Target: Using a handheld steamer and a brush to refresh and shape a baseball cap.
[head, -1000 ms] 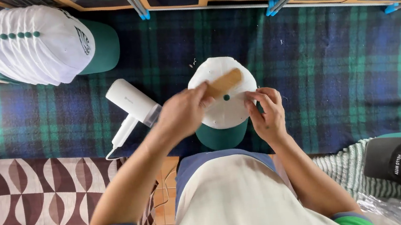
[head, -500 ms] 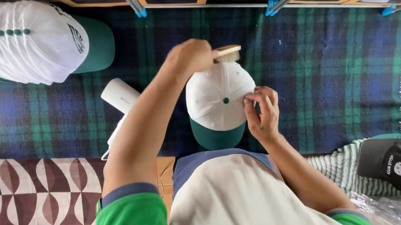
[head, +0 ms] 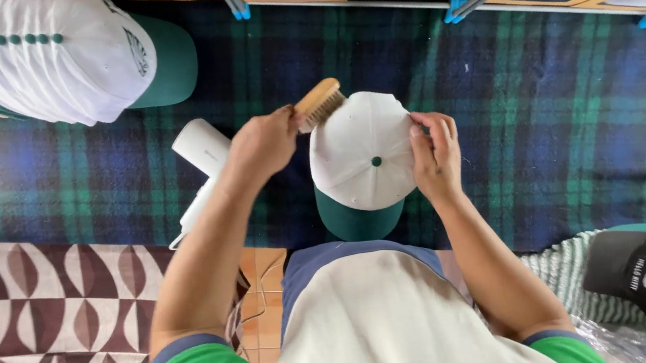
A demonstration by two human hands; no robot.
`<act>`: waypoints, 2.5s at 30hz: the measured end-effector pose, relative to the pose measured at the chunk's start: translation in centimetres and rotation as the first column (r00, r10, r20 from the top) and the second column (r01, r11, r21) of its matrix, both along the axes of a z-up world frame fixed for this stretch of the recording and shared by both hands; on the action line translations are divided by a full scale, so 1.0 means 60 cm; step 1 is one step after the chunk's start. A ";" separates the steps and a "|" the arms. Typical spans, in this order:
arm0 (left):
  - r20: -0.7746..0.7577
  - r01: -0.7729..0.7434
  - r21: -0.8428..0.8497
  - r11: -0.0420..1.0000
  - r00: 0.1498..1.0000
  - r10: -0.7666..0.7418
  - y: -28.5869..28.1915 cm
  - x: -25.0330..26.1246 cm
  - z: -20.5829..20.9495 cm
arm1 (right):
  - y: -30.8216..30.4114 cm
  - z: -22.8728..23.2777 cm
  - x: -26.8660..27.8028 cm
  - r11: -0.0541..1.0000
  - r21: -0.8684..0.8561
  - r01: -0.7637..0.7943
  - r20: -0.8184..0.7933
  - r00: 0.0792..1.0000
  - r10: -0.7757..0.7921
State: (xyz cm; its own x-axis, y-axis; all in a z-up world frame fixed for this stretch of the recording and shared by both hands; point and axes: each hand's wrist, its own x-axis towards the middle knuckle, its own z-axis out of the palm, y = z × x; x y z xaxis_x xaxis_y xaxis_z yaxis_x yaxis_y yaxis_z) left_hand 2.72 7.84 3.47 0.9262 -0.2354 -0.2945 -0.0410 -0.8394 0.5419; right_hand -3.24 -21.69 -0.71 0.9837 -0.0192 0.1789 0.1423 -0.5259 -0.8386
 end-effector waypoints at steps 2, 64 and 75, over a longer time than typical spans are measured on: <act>-0.067 -0.054 0.049 0.997 0.996 0.057 0.009 0.008 0.014 | 0.005 0.008 0.016 0.998 -0.061 -0.008 -0.024 1.000 0.007; 0.419 -0.391 -0.354 0.850 0.746 0.518 -0.112 -0.252 -0.079 | 0.045 0.043 0.049 0.991 -0.003 0.136 -0.305 0.944 -0.130; -0.019 -0.560 -0.460 0.689 0.782 0.623 -0.058 -0.268 -0.094 | 0.033 0.007 0.041 0.995 0.001 0.097 -0.222 0.970 -0.095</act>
